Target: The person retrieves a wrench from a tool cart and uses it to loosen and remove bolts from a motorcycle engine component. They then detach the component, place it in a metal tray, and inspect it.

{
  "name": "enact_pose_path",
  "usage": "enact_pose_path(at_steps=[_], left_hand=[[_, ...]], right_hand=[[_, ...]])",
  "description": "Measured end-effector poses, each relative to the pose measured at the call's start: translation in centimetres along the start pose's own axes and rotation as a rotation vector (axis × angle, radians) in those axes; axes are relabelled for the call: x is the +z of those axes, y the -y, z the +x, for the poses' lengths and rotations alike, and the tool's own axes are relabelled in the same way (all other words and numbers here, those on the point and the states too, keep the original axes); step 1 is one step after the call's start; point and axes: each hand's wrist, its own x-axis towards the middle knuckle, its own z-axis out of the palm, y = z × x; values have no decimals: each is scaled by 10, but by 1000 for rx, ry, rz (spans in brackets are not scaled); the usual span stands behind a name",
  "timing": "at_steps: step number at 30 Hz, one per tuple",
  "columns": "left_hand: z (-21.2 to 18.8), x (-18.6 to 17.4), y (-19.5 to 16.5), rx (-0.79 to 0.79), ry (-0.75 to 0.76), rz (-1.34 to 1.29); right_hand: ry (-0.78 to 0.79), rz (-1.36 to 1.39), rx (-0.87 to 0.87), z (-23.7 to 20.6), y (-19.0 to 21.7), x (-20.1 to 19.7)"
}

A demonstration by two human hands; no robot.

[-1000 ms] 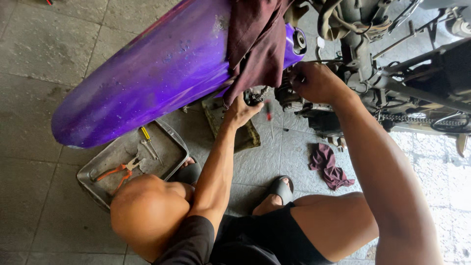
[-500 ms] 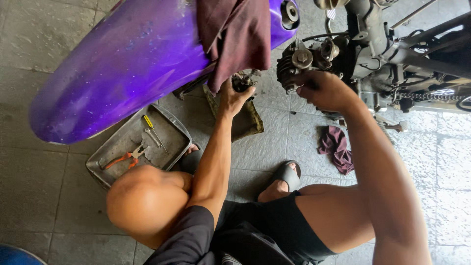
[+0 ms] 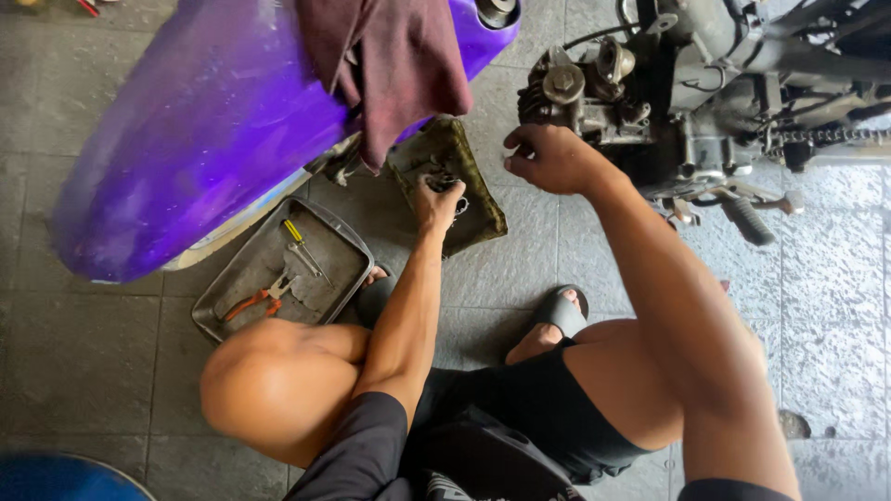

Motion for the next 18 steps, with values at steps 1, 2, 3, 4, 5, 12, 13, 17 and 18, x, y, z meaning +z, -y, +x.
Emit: enact_pose_path(at_steps=[1,2,3,4,5,12,13,17,18], left_hand=[[-2,4,6,-18,-34,-89],[-4,7,12,-59,-63,-44],[-6,11,17,-99,-86,1],[-8,16,21,-138,-108,45],[-10,22,25,-91,-105,84],[-21,58,59,7,-39,346],[-23,61,66,2,-41,396],[-22,66,92,-74,8,642],[-21,65,97,-4,12,682]], right_hand=[[11,-12,16,-8,0,-3],[19,-24,36,-19,-3,-8],[25,-36,60,-31,-6,-15],[34,-44,80,-46,-11,-23],[44,-50,98,-61,-15,-32],[398,-141,619,-178,-83,-49],[332,-96,553,-196,-98,-42],[145,90,463,-245,-166,13],[125,138,482,-252,-183,31]])
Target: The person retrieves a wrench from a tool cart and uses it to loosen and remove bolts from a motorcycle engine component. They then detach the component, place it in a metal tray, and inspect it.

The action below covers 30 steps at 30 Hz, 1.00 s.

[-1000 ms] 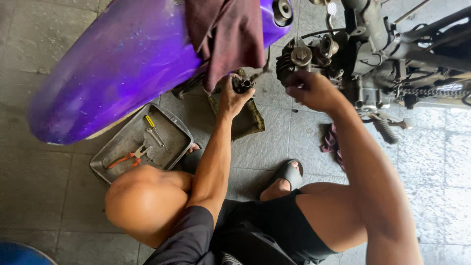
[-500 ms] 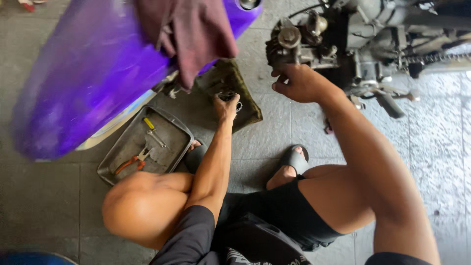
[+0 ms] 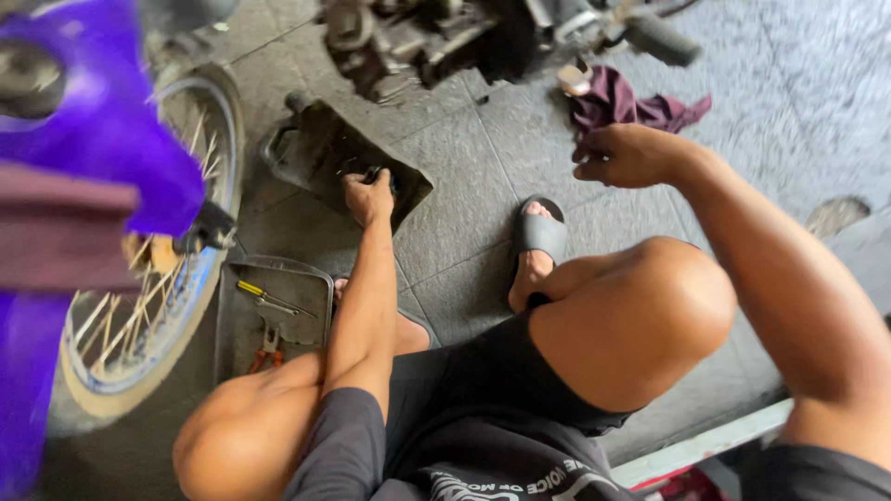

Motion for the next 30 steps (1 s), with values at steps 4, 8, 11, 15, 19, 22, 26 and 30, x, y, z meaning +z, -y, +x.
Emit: enact_pose_path(at_steps=[4,8,11,15,19,22,26,30], left_hand=[[15,1,12,203,20,204],[22,-8,17,318,121,313],[23,-11,7,324,239,311],[25,-13,-18,189,258,365],[40,-8,-31,284,269,427],[45,1,-28,355,231,445],[41,4,-13,365,165,568],[41,5,3,454,198,791]], right_hand=[[-106,566,69,41,-55,70],[-414,968,166,94,-73,151],[-648,1034,185,121,-72,201],[-727,1202,273,138,-65,237],[-763,1168,332,171,-71,223],[-922,1054,333,207,-87,199],[-1082,998,157,270,-115,163],[-918,883,77,335,-125,147]])
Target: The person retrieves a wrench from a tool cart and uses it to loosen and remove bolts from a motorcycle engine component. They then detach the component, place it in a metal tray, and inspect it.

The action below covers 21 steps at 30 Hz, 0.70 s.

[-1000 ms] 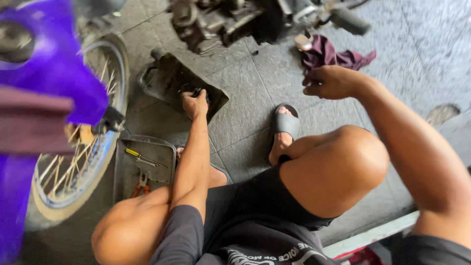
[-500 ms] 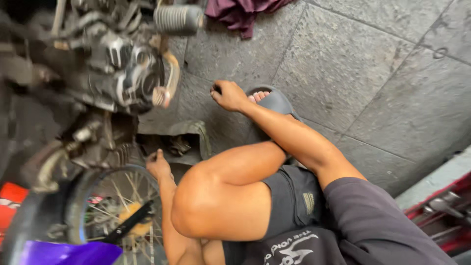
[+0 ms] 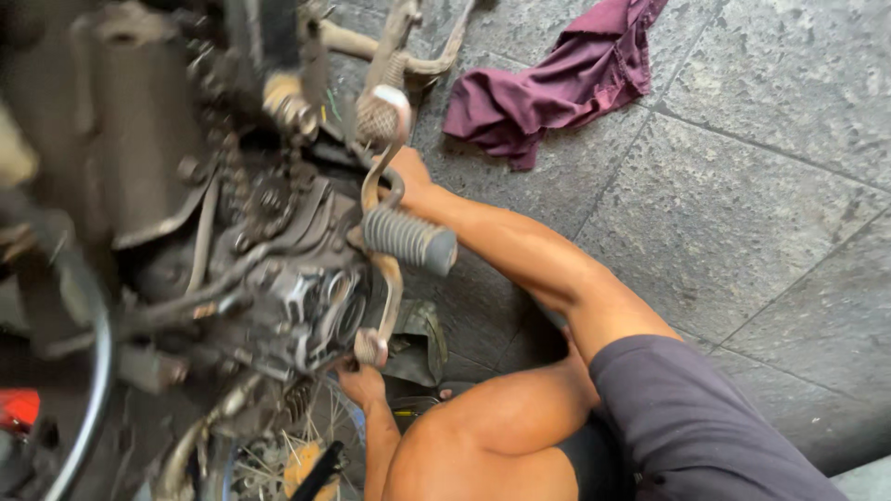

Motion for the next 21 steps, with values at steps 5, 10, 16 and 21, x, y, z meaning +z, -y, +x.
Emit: enact_pose_path(at_steps=[5,10,16,21], left_hand=[[7,10,12,75,40,82],[3,3,19,83,33,98],[2,-10,12,123,20,102],[-8,-17,2,76,-25,35]], right_hand=[[69,13,-39,64,-3,34],[74,37,-131,122,16,29],[125,20,-145,130,35,15],[220,-16,-134,92,44,11]])
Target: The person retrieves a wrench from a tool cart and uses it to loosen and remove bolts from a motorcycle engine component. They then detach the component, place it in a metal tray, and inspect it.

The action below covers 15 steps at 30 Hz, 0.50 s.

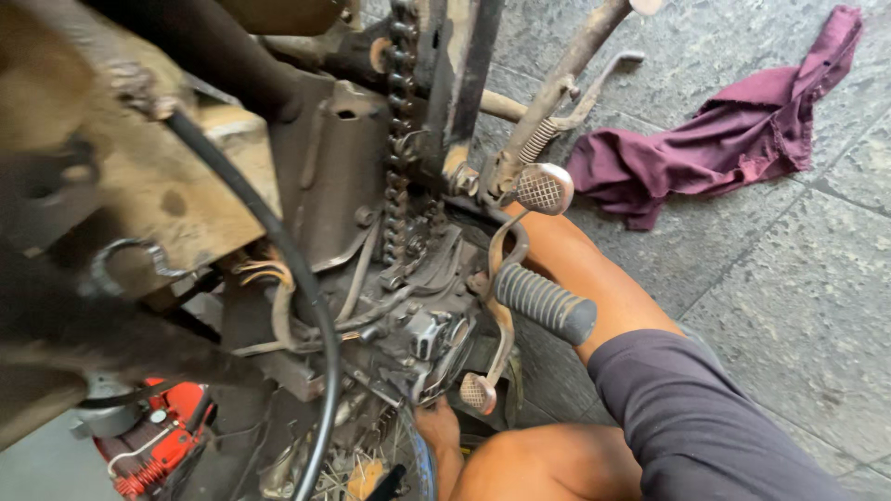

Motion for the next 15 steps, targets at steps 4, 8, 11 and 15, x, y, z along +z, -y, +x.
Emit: enact_pose_path(at_steps=[4,8,11,15], left_hand=[[-1,-1,-17,-303,2,-364],[-3,5,-39,-260,-64,-332],[-2,5,-55,-123,-176,-311],[-5,-7,-74,-286,-235,-630]], right_hand=[[66,-17,-2,-31,15,4],[109,-69,-7,-87,33,4],[47,-130,-11,-141,54,-1],[34,-232,155,-206,58,-42]])
